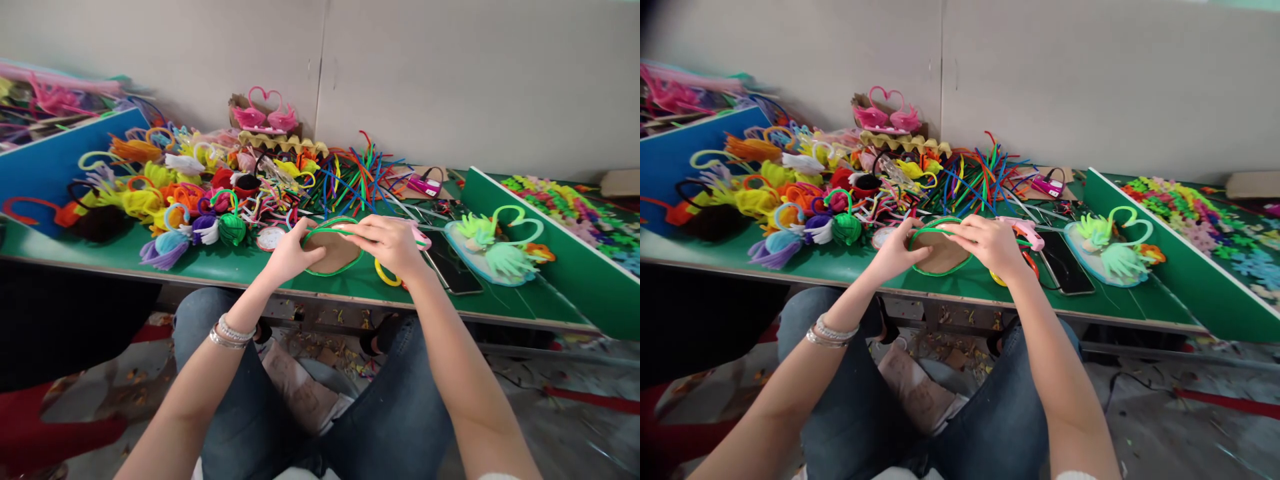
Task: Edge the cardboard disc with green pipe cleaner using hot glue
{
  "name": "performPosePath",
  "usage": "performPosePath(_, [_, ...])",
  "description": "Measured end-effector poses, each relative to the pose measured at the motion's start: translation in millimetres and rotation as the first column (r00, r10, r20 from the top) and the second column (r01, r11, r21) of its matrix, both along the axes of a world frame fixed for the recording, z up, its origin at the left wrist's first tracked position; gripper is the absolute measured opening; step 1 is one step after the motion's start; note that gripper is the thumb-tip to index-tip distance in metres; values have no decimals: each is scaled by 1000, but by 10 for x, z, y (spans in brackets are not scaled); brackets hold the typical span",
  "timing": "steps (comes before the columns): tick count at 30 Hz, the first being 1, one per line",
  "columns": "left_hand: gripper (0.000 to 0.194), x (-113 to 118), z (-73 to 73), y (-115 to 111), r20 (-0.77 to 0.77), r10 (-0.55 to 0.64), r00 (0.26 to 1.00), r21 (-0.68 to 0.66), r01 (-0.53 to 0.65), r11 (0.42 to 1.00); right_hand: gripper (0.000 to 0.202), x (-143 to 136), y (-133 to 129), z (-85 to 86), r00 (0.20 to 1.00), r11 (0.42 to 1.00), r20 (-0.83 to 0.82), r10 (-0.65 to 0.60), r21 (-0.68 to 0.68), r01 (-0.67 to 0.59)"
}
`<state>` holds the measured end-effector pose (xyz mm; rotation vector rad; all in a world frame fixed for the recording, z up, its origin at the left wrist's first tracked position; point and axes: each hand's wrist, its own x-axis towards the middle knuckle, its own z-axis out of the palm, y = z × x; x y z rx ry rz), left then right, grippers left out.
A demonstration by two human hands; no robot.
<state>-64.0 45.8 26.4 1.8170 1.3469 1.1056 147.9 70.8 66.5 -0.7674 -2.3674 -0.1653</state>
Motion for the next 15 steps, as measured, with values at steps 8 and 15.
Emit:
performPosePath(8, [30,-19,45,-25,39,-44,998,-23,44,999,25,24,-37,47,996,998,89,-19,65,14])
performPosePath(15, [28,-14,51,-23,81,-107,991,-64,112,992,26,51,-40,66,996,1000,89,6,-20,-4])
